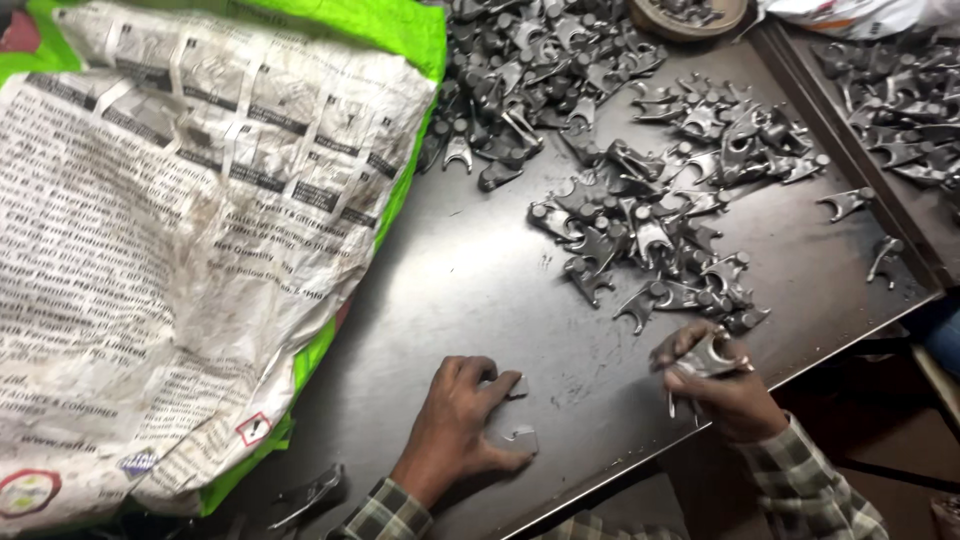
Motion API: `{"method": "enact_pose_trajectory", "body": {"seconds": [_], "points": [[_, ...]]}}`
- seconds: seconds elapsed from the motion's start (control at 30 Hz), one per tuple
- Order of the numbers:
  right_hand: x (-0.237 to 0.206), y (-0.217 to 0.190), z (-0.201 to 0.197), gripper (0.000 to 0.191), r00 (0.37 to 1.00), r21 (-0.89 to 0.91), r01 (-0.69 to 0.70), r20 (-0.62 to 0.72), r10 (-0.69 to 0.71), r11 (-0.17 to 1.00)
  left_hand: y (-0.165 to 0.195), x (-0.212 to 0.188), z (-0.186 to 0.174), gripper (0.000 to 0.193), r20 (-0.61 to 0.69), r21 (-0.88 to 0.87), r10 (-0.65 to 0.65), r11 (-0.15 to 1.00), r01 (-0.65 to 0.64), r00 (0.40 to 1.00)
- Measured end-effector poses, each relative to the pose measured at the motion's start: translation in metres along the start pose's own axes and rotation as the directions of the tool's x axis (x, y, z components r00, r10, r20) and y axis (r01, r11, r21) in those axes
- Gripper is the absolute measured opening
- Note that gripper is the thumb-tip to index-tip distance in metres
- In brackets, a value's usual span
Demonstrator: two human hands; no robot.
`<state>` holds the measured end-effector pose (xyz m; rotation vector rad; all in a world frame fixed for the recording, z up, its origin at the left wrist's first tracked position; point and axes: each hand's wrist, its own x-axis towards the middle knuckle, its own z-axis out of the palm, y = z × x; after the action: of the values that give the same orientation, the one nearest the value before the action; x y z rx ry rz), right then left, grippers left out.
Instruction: The person picks up small fork-shaped metal castings one at a time from a pile on a metal work table and places them into a separate group on the table, occasionally turning a piece over in their hands before setting it down. Other workers at the same table handle similar castings.
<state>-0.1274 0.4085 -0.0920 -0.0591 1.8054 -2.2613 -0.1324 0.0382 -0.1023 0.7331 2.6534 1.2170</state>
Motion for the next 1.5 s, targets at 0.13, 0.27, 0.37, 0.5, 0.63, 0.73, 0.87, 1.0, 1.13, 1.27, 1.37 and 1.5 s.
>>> {"method": "enact_pose_trajectory", "body": {"seconds": [0.13, 0.27, 0.37, 0.5, 0.63, 0.73, 0.87, 1.0, 1.13, 1.27, 1.37, 1.5], "points": [[0.03, -0.016, -0.002, 0.033, 0.948, -0.913, -0.187, -0.264, -0.177, 0.362, 0.006, 0.001, -0.006, 0.082, 0.016, -0.008, -0.027, 1.0, 0.027, 1.0], [0.061, -0.032, 0.008, 0.064, 0.971, -0.99, 0.059, 0.086, -0.225, -0.127, 0.012, 0.002, -0.011, 0.082, 0.054, -0.02, -0.079, 0.997, 0.081, 0.995], [0.06, -0.035, 0.016, 0.065, 0.973, -0.983, 0.082, 0.114, -0.201, -0.165, 0.011, 0.002, -0.011, 0.083, 0.044, -0.017, -0.043, 0.999, 0.044, 0.998], [0.037, -0.019, 0.038, 0.041, 0.998, -0.998, -0.058, -0.059, -0.039, 0.025, 0.005, 0.0, -0.007, 0.084, 0.011, -0.007, 0.002, 1.0, -0.002, 1.0], [0.004, 0.002, 0.075, 0.033, 0.972, -0.957, 0.167, 0.12, -0.202, 0.237, 0.001, -0.002, -0.002, 0.084, 0.002, 0.008, 0.005, 1.0, -0.005, 1.0], [-0.005, 0.009, 0.096, 0.034, 0.971, -0.947, 0.201, 0.159, -0.178, 0.25, 0.003, 0.0, -0.002, 0.085, -0.008, 0.022, 0.025, 0.999, -0.025, 1.0], [0.0, 0.01, 0.116, 0.041, 0.965, -0.939, 0.255, 0.233, -0.12, 0.231, 0.005, 0.0, -0.007, 0.085, 0.017, 0.014, 0.009, 1.0, -0.01, 1.0], [0.011, 0.006, 0.128, 0.047, 0.956, -0.92, 0.293, 0.276, -0.103, 0.26, 0.0, -0.003, -0.007, 0.085, -0.023, -0.056, 0.046, 0.997, -0.047, 0.999], [0.004, -0.001, 0.12, 0.056, 0.948, -0.918, 0.311, 0.318, -0.01, 0.245, -0.02, -0.001, 0.014, 0.091, -0.042, 0.017, 0.029, 0.999, -0.028, 0.999], [-0.016, -0.011, 0.079, 0.049, 0.938, -0.915, 0.34, 0.315, -0.142, 0.216, -0.063, 0.008, 0.042, 0.089, -0.166, 0.096, 0.242, 0.969, -0.229, 0.956], [-0.018, -0.041, 0.021, 0.053, 0.931, -0.963, 0.266, 0.248, -0.266, 0.032, -0.097, 0.022, 0.056, 0.051, -0.055, 0.295, 0.359, 0.897, -0.329, 0.932], [0.027, -0.136, -0.081, 0.035, 0.9, -0.904, -0.162, 0.029, -0.434, -0.396, -0.104, 0.041, 0.057, 0.048, 0.095, 0.292, 0.334, 0.891, -0.347, 0.938]]}}
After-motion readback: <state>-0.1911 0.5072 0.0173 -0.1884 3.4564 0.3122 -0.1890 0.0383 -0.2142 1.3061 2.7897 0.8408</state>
